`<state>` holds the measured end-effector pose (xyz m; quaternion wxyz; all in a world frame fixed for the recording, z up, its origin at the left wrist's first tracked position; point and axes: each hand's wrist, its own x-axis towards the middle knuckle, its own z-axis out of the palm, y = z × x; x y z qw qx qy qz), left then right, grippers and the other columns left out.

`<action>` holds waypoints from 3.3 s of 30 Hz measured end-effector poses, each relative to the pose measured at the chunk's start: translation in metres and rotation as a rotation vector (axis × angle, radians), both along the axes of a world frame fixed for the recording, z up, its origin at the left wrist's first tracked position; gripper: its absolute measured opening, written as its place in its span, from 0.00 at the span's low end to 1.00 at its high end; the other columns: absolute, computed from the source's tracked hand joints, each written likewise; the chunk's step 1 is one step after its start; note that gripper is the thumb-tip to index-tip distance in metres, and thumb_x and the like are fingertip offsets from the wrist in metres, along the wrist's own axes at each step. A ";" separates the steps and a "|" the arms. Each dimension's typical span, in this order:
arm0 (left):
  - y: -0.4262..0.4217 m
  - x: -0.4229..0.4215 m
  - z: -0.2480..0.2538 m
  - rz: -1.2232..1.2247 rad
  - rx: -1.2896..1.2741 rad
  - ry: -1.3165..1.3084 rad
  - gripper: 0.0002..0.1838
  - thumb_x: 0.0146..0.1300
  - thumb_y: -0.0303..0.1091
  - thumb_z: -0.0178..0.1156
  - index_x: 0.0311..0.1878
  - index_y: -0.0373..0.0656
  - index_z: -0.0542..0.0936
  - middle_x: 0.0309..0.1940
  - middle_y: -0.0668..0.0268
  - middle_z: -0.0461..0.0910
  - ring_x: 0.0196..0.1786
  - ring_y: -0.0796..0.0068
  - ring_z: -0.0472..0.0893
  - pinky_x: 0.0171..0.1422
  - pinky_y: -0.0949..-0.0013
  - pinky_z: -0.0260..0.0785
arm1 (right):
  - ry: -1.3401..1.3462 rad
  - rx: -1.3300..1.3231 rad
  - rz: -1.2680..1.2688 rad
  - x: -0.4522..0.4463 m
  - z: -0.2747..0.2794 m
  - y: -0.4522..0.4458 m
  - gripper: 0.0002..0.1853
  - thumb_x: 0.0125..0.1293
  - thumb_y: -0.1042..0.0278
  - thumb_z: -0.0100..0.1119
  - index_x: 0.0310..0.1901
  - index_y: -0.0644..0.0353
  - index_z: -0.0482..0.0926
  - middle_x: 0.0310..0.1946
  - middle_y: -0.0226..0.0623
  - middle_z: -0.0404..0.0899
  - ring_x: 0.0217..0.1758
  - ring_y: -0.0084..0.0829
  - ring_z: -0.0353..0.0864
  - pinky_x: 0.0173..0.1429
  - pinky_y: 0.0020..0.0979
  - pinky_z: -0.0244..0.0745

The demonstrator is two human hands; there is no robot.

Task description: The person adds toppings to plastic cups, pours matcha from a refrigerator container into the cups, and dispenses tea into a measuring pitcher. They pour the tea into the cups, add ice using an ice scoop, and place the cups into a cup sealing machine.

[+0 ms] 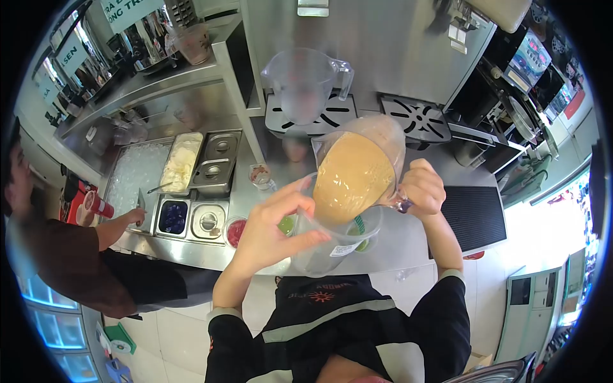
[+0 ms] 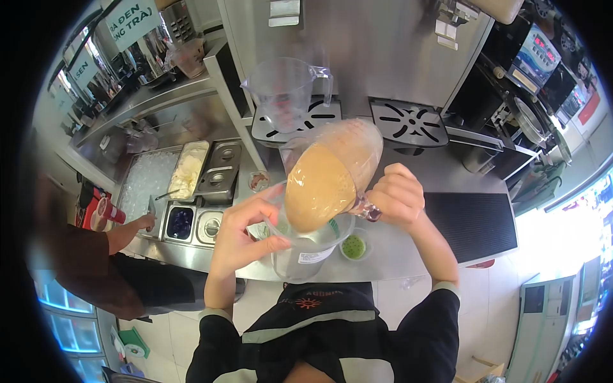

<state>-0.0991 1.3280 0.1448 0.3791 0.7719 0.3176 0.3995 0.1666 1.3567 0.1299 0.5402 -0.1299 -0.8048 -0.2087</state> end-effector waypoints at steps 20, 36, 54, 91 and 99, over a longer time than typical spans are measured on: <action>0.038 0.013 0.017 -0.049 0.187 -0.373 0.15 0.38 0.29 0.69 0.26 0.36 0.72 0.44 0.46 0.72 0.54 0.65 0.70 0.50 0.70 0.67 | -0.027 0.102 -0.233 0.013 0.072 -0.001 0.12 0.41 0.74 0.66 0.27 0.61 0.71 0.17 0.27 0.65 0.17 0.23 0.60 0.24 0.24 0.59; 0.055 -0.014 0.007 -0.148 -0.052 -0.777 0.13 0.47 0.28 0.64 0.31 0.41 0.69 0.47 0.58 0.72 0.44 0.78 0.73 0.44 0.76 0.67 | 0.970 -0.590 -0.564 0.079 -0.006 0.062 0.26 0.52 0.67 0.62 0.51 0.63 0.65 0.45 0.39 0.67 0.44 0.27 0.67 0.50 0.25 0.61; -0.126 -0.073 -0.043 0.659 0.322 -0.370 0.19 0.30 0.37 0.73 0.21 0.40 0.72 0.51 0.38 0.65 0.54 0.50 0.69 0.54 0.55 0.63 | -0.622 -1.435 0.104 -0.083 -0.114 -0.037 0.18 0.51 0.66 0.54 0.45 0.59 0.73 0.28 0.45 0.76 0.31 0.41 0.76 0.37 0.34 0.69; -0.113 -0.080 -0.106 1.049 0.239 -0.542 0.16 0.43 0.31 0.65 0.25 0.37 0.66 0.55 0.37 0.59 0.60 0.45 0.60 0.58 0.49 0.58 | -0.392 -1.630 0.146 -0.063 -0.162 -0.067 0.14 0.53 0.66 0.55 0.44 0.54 0.74 0.19 0.38 0.74 0.23 0.34 0.74 0.29 0.29 0.67; -0.129 -0.195 -0.095 1.481 0.391 -0.497 0.06 0.50 0.21 0.55 0.29 0.37 0.67 0.53 0.42 0.64 0.60 0.54 0.61 0.59 0.53 0.59 | -0.338 -1.592 0.275 -0.116 -0.178 -0.065 0.12 0.55 0.72 0.49 0.42 0.56 0.74 0.20 0.42 0.74 0.23 0.38 0.75 0.30 0.31 0.68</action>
